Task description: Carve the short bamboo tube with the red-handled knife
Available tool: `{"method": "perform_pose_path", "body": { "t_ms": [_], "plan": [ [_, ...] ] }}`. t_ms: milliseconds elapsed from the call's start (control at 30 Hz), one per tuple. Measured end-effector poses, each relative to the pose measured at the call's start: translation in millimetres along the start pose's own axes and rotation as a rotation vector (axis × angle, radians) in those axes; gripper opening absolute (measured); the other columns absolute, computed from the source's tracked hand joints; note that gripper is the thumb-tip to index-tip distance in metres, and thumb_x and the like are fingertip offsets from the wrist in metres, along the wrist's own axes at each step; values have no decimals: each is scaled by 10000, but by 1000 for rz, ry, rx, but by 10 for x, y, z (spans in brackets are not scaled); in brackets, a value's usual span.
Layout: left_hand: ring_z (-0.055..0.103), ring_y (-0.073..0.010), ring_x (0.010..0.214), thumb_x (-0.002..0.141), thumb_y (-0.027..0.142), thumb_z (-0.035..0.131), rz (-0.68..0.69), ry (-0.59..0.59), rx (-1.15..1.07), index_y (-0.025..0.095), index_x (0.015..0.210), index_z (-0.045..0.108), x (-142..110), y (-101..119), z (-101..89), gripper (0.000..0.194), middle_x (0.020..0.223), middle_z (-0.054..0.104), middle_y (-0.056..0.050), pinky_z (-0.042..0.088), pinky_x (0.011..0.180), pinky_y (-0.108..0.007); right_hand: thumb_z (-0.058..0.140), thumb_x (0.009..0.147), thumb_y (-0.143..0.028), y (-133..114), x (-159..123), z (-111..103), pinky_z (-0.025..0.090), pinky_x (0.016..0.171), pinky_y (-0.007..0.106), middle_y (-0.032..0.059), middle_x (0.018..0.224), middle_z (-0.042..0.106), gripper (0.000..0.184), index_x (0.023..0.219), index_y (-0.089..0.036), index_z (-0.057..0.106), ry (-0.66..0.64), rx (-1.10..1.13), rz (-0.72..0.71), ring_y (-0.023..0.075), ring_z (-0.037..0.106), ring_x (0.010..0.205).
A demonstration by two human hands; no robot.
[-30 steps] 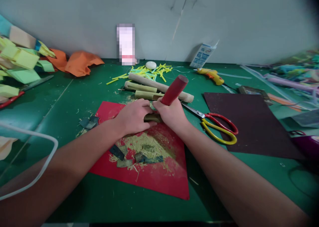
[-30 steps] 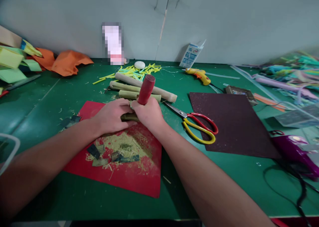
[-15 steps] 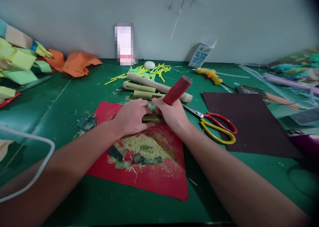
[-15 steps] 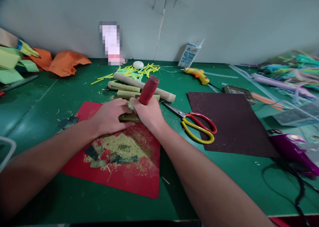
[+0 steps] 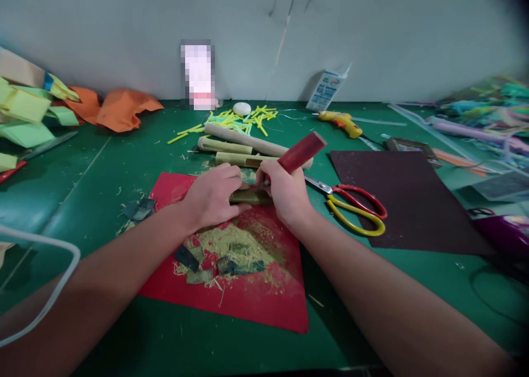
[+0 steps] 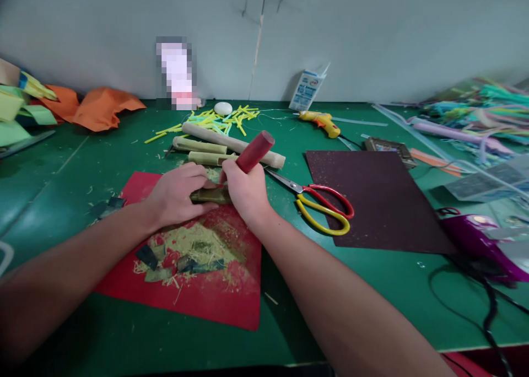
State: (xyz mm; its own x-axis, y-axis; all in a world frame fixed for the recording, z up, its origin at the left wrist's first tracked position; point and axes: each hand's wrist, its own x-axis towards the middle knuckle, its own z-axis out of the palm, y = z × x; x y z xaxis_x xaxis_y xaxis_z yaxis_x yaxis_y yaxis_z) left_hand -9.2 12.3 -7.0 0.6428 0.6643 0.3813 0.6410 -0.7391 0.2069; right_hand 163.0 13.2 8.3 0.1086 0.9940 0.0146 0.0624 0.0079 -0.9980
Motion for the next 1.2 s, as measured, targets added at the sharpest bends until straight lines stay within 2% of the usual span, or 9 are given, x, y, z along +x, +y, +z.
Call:
{"method": "perform_pose_path", "body": {
  "t_ms": [267, 367, 567, 633, 767, 900, 967, 1067, 1200],
  "plan": [
    [559, -226, 851, 820, 373, 705, -13, -19, -34, 159, 938, 696, -1, -7, 2, 245, 879, 625, -64, 464, 725, -360, 594, 684, -269, -106, -1, -112, 406, 517, 278, 6, 544, 560, 162, 546, -185, 596, -44, -199, -28, 128, 504, 545],
    [564, -220, 855, 819, 382, 709, -19, 6, -52, 168, 936, 695, -5, -5, 9, 244, 885, 635, -61, 465, 733, -352, 586, 680, -249, -23, 41, -128, 449, 555, 283, 23, 576, 587, 150, 546, -184, 604, -3, -148, -45, 149, 553, 599],
    [568, -211, 848, 814, 363, 713, -25, 18, -57, 163, 891, 685, -11, 2, 11, 216, 884, 646, -58, 466, 741, -344, 587, 674, -236, 126, 107, -120, 449, 542, 286, 0, 573, 530, 137, 546, -203, 549, 51, -35, -10, 142, 519, 580],
    [568, -216, 852, 813, 363, 715, -11, 15, -44, 158, 899, 685, -13, -3, 12, 224, 887, 645, -63, 466, 735, -346, 595, 691, -251, 76, 68, -124, 441, 554, 290, 3, 573, 532, 159, 548, -207, 541, 64, -98, -66, 145, 512, 590],
    [569, -226, 864, 833, 402, 700, 6, -6, -5, 157, 932, 681, -16, -17, 22, 265, 891, 639, -70, 471, 747, -357, 603, 770, -352, -108, -60, -142, 469, 640, 304, 9, 642, 577, 219, 605, -216, 560, 37, -214, -338, 151, 542, 646],
    [569, -223, 863, 828, 415, 712, -7, -17, -5, 163, 911, 667, -15, -14, 18, 269, 902, 646, -71, 466, 736, -350, 505, 877, -414, -179, -92, -158, 442, 575, 286, 18, 646, 573, 306, 649, -219, 563, 235, -137, -332, 137, 550, 598],
    [570, -221, 868, 823, 402, 719, -2, -12, -12, 166, 902, 659, -16, -9, 12, 255, 915, 653, -70, 467, 741, -349, 491, 895, -466, -156, -65, -156, 424, 540, 283, 15, 626, 562, 349, 671, -215, 582, 218, -111, -293, 129, 531, 551],
    [572, -223, 876, 820, 379, 719, -6, 2, 4, 166, 893, 654, -19, -8, 11, 234, 915, 653, -70, 470, 749, -351, 572, 851, -506, -112, -33, -133, 433, 564, 292, 13, 642, 586, 342, 685, -209, 594, 101, -132, -255, 137, 545, 575],
    [570, -230, 881, 808, 373, 730, -8, 20, 41, 164, 890, 662, -17, -15, 22, 234, 901, 642, -67, 466, 741, -355, 692, 748, -392, -82, -38, -84, 436, 624, 299, -8, 632, 575, 252, 626, -207, 572, 14, -211, -275, 136, 526, 623]
  ]
}}
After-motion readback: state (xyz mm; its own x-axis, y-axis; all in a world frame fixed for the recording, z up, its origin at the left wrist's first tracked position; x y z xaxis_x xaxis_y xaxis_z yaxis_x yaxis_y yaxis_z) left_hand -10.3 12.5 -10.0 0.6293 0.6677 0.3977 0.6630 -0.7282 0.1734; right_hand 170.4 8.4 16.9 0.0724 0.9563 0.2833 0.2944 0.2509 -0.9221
